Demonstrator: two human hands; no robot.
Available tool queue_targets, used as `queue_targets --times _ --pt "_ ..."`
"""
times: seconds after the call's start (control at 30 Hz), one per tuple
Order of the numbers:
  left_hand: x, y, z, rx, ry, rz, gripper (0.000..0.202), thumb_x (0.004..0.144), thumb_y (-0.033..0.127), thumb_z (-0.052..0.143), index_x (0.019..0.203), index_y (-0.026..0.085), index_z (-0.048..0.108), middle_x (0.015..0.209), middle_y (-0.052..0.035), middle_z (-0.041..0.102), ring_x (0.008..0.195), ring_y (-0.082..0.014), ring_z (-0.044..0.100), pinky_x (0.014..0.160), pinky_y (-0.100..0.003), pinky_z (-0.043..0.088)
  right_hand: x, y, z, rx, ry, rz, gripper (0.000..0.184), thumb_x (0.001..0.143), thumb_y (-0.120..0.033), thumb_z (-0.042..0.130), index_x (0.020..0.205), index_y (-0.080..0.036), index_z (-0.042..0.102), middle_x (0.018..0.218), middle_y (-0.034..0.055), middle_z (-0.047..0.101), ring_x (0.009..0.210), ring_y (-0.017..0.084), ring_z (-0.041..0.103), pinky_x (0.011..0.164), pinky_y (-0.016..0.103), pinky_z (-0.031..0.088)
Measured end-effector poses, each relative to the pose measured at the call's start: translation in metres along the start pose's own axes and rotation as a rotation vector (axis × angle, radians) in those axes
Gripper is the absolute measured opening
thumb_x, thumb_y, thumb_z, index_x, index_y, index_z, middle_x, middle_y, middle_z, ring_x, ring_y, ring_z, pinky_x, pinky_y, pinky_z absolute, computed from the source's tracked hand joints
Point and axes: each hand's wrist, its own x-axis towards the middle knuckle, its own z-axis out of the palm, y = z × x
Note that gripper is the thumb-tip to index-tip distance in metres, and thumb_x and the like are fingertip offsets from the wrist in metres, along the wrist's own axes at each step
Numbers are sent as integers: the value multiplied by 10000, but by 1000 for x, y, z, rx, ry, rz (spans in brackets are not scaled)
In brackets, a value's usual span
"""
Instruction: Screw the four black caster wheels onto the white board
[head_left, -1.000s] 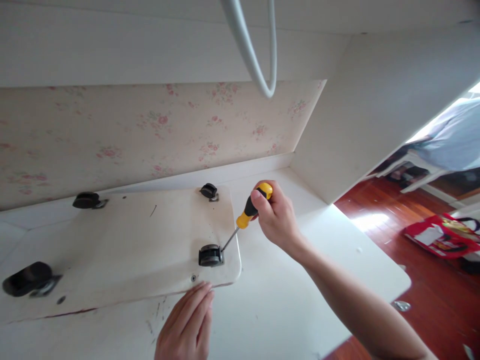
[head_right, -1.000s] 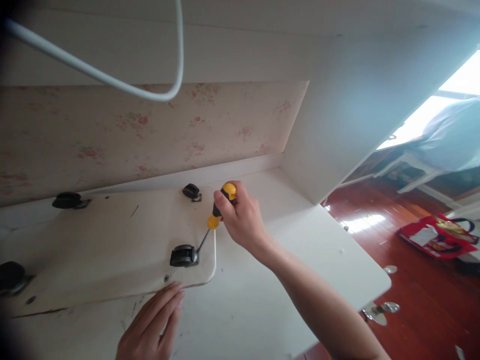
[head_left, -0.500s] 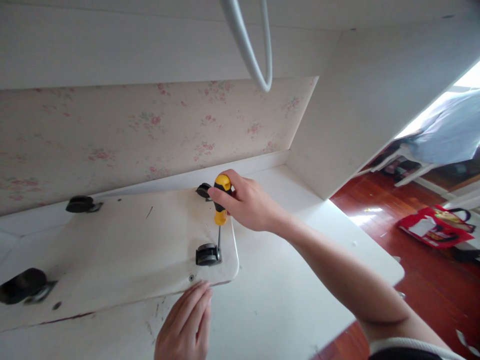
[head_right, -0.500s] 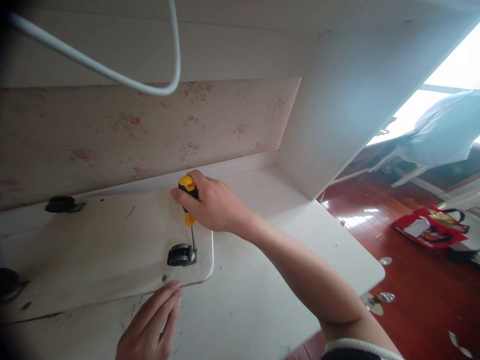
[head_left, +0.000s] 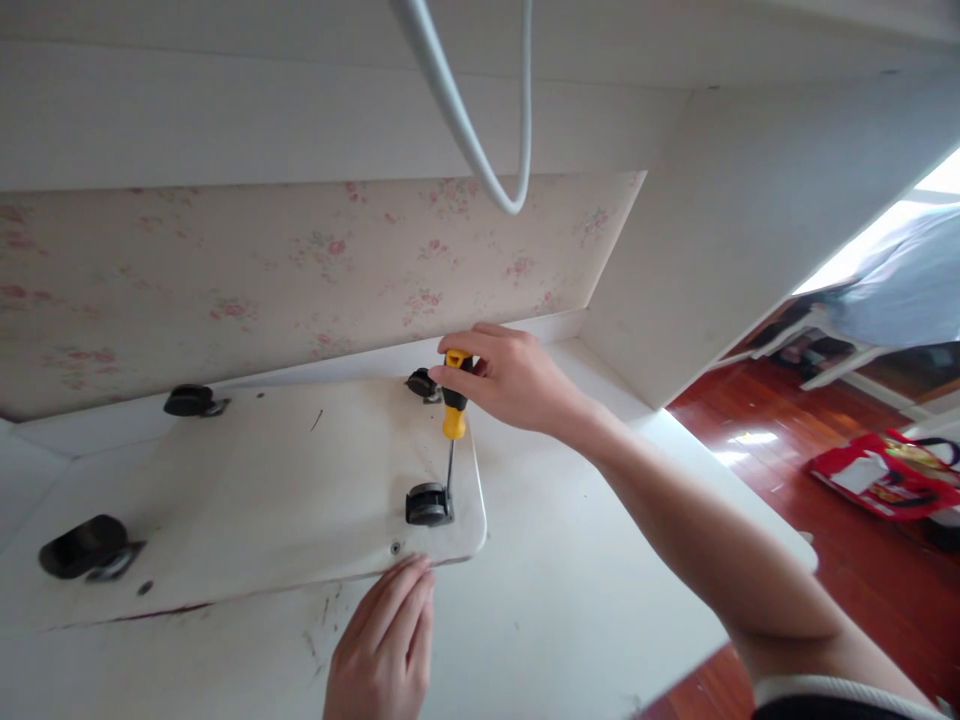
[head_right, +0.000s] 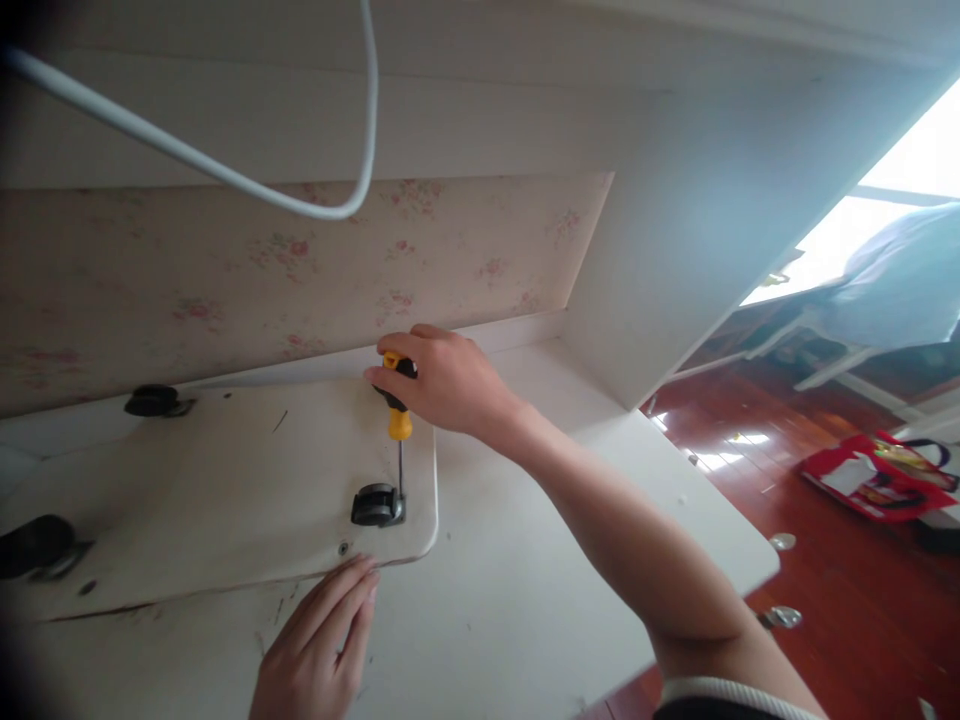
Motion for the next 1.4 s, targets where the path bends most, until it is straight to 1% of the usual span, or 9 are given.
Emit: queue_targets --times 0.07,0.2,0.4,0.6,0.8,1.0,1.17,1.33,1.4 --pt "0 1 -1 9 -10 9 247 888 43 600 1089 149 696 1104 -71 748 1025 -183 700 981 -281 507 2 -2 -3 -44 2 -23 363 978 -473 472 1030 -221 728 1003 57 697 877 183 641 797 309 448" --pt "-1 2 -2 18 -16 0 255 889 48 604 1104 154 690 1110 -73 748 1023 -189 702 968 -291 522 6 -1 -10 41 -188 -105 389 1018 -331 362 1176 -207 695 1353 79 609 1205 199 558 965 306 404" --pt "-2 3 -3 -2 -24 -47 264 895 70 594 1109 184 697 1120 -66 748 1014 -207 712 927 -313 556 8 5 -8 -132 -71 -28 274 937 -411 529 1005 -224 716 916 31 704 789 173 613 709 286 403" --pt "0 7 -3 3 -28 -70 266 902 72 582 1116 183 695 1118 -71 749 1014 -210 714 931 -328 561 11 3 -10 38 -243 -143 402 985 -257 377 1312 -208 607 1287 70 642 1121 195 585 907 290 413" --pt "-1 9 -5 17 -35 -65 256 904 75 583 1110 180 695 1120 -70 748 1016 -211 714 940 -332 554 18 -1 -12 -220 -197 -74 342 965 -399 467 1051 -190 725 960 101 717 902 257 641 775 349 437" --pt "-1 10 -5 16 -28 -60 251 908 69 579 1106 173 694 1125 -70 744 1026 -206 708 950 -327 544 19 -2 -16 -38 -346 -178 364 971 -233 450 1302 -185 594 1295 88 632 1117 187 591 902 282 415" --pt "-1 10 -4 18 -23 -60 222 922 76 573 1087 166 692 1117 -65 742 1015 -198 702 950 -328 527 14 -7 -14 -180 -205 -43 412 920 -557 527 1020 -186 676 876 69 705 817 219 625 706 302 402" --pt "0 11 -4 15 -10 -60 220 924 78 576 1090 169 688 1109 -59 742 1009 -196 699 951 -327 517 12 -16 -16 3 -374 -130 435 1006 -345 390 1399 -177 475 1252 115 648 1050 202 607 844 285 401" --pt "0 11 -4 10 -10 -60 216 921 77 583 1085 169 688 1109 -57 742 1009 -195 699 950 -325 516 13 -17 -16 4 -373 -111 402 977 -380 466 1323 -189 543 1140 88 686 963 196 620 799 284 404"
